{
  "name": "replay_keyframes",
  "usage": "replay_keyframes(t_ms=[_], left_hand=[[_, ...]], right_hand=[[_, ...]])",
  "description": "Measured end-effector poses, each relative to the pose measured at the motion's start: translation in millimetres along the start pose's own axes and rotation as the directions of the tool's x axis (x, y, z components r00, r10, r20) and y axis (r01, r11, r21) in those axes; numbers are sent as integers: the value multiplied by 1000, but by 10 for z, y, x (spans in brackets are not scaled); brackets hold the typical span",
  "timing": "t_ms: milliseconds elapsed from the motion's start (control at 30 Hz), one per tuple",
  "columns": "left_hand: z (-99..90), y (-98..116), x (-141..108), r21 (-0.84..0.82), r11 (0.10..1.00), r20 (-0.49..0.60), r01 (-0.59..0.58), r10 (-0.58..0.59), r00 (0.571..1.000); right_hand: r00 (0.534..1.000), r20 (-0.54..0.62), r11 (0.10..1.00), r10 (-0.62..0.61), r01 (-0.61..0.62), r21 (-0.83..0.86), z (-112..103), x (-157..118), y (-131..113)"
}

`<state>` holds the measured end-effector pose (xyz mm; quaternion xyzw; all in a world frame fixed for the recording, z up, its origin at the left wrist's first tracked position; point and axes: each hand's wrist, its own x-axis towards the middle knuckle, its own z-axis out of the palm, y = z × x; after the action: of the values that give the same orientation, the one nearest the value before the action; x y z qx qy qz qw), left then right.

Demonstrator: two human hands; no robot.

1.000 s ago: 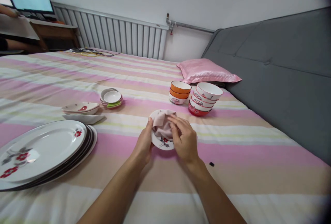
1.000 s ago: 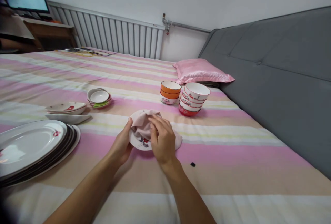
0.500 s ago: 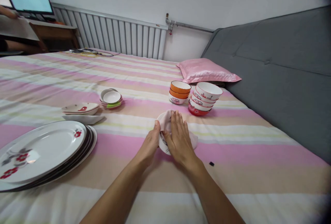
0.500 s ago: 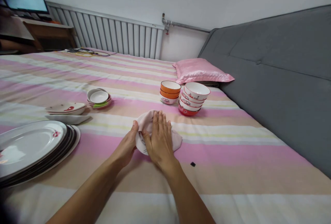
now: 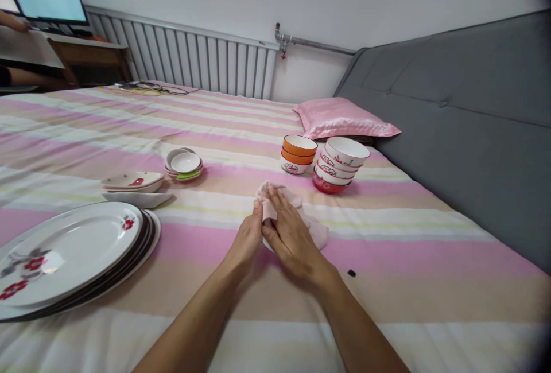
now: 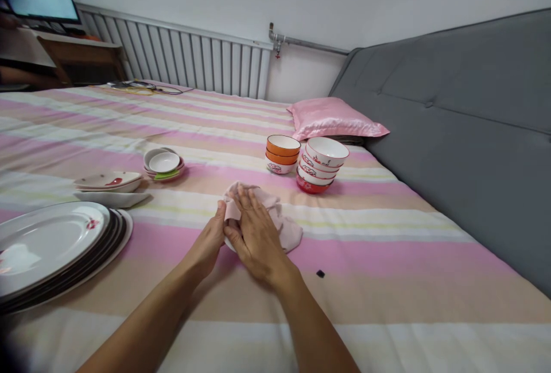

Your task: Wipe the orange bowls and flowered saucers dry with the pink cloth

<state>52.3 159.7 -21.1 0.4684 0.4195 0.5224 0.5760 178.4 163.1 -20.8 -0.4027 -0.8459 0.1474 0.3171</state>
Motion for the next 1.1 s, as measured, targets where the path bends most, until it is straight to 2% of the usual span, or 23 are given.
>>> replay_keyframes(t_ms=[133, 333, 500, 600, 800, 967, 1100], left_hand=[[-4, -34, 38, -96, 995, -118, -19, 7, 993], [-36, 14, 26, -284, 959, -153, -6, -39, 987], [-42, 114, 12, -377, 920, -238, -104, 12, 971], [-39, 149, 28, -413, 905, -318, -103, -37, 947], [-68, 198, 58, -436, 897, -491, -69, -173, 854], [-93, 184, 71, -443, 891, -491, -100, -148, 858], [-70, 169, 67, -429, 896, -480, -112, -121, 869]], right_hand=[[999, 35, 1000, -9, 8, 19, -12, 5, -53], [995, 76, 998, -70, 70, 10, -63, 8, -155], [989, 92, 993, -118, 114, 40, -85, 10, -223], [989, 68, 990, -133, 130, 54, -68, 10, -223], [987, -103, 988, -127, 135, 72, -6, 16, -169], [959, -277, 995, -58, 79, 67, 42, 25, -96], [902, -431, 997, 21, 15, 82, 79, 35, -45]])
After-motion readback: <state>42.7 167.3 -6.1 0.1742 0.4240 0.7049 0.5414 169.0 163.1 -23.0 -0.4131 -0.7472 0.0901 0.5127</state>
